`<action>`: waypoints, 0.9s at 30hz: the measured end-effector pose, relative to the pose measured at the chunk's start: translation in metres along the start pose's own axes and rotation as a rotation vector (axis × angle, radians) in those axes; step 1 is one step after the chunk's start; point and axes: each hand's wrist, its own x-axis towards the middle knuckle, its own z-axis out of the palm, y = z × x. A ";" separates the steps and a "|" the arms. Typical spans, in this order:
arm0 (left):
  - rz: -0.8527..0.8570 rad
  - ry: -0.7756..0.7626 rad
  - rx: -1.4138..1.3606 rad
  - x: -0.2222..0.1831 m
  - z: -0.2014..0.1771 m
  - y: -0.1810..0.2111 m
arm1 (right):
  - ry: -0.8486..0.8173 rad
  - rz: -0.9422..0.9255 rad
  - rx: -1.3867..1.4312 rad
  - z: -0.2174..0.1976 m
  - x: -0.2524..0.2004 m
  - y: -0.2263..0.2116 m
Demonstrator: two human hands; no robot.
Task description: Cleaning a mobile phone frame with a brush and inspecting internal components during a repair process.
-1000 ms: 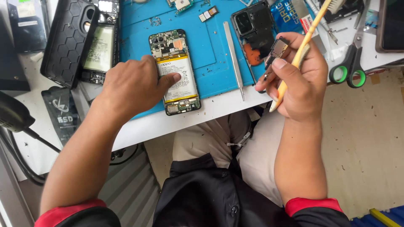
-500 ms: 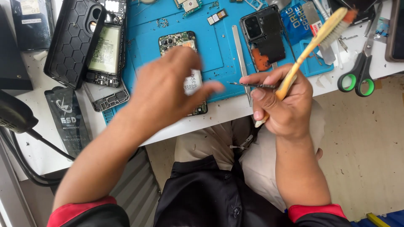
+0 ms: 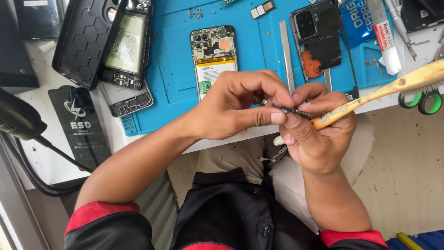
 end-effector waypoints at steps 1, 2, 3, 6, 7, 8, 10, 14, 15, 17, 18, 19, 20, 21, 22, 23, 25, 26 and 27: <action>0.002 -0.026 -0.033 0.000 0.000 -0.001 | -0.005 0.015 0.010 0.001 0.000 -0.001; 0.004 -0.025 -0.033 0.000 0.000 0.001 | -0.006 0.015 0.009 0.000 -0.003 -0.004; 0.035 -0.027 -0.071 0.001 0.000 0.003 | 0.007 0.088 -0.072 0.000 -0.006 -0.008; 0.041 -0.015 -0.136 0.001 -0.006 0.004 | -0.020 0.251 -0.131 -0.006 -0.011 -0.024; 0.014 -0.003 -0.167 0.001 -0.010 0.004 | -0.057 0.342 -0.112 -0.009 -0.012 -0.030; 0.018 0.004 -0.163 0.001 -0.010 0.003 | -0.065 0.344 -0.111 -0.008 -0.015 -0.037; 0.031 0.033 -0.188 0.001 -0.011 0.000 | 0.040 0.385 -0.409 -0.009 -0.025 -0.050; 0.049 0.058 -0.160 0.000 -0.011 -0.003 | -0.144 0.190 -1.021 -0.011 -0.034 -0.060; 0.042 0.080 -0.075 0.000 -0.011 -0.002 | -0.144 0.174 -1.042 -0.014 -0.040 -0.059; 0.034 0.103 0.008 0.001 -0.010 -0.004 | -0.145 0.161 -1.065 -0.020 -0.049 -0.057; 0.036 0.101 -0.026 0.000 -0.009 -0.006 | -0.159 0.086 -1.096 -0.022 -0.052 -0.054; 0.038 0.098 -0.060 0.000 -0.009 -0.008 | -0.174 0.012 -1.127 -0.024 -0.054 -0.052; 0.038 0.097 -0.061 -0.001 -0.008 -0.008 | -0.173 0.013 -1.127 -0.022 -0.055 -0.050; 0.026 0.090 -0.067 -0.002 -0.007 -0.007 | -0.178 -0.019 -1.096 -0.020 -0.056 -0.047; 0.017 0.081 -0.077 -0.002 -0.005 -0.007 | -0.184 -0.051 -1.067 -0.019 -0.056 -0.046; 0.018 0.079 -0.080 -0.001 -0.005 -0.009 | -0.183 -0.051 -1.072 -0.019 -0.058 -0.043; -0.040 0.100 -0.200 -0.003 -0.003 -0.010 | -0.159 -0.163 -1.059 -0.018 -0.061 -0.035; -0.038 0.100 -0.200 -0.003 -0.003 -0.012 | -0.160 -0.164 -1.059 -0.017 -0.060 -0.032; -0.041 0.087 -0.206 -0.003 -0.003 -0.013 | -0.171 -0.197 -1.070 -0.016 -0.058 -0.028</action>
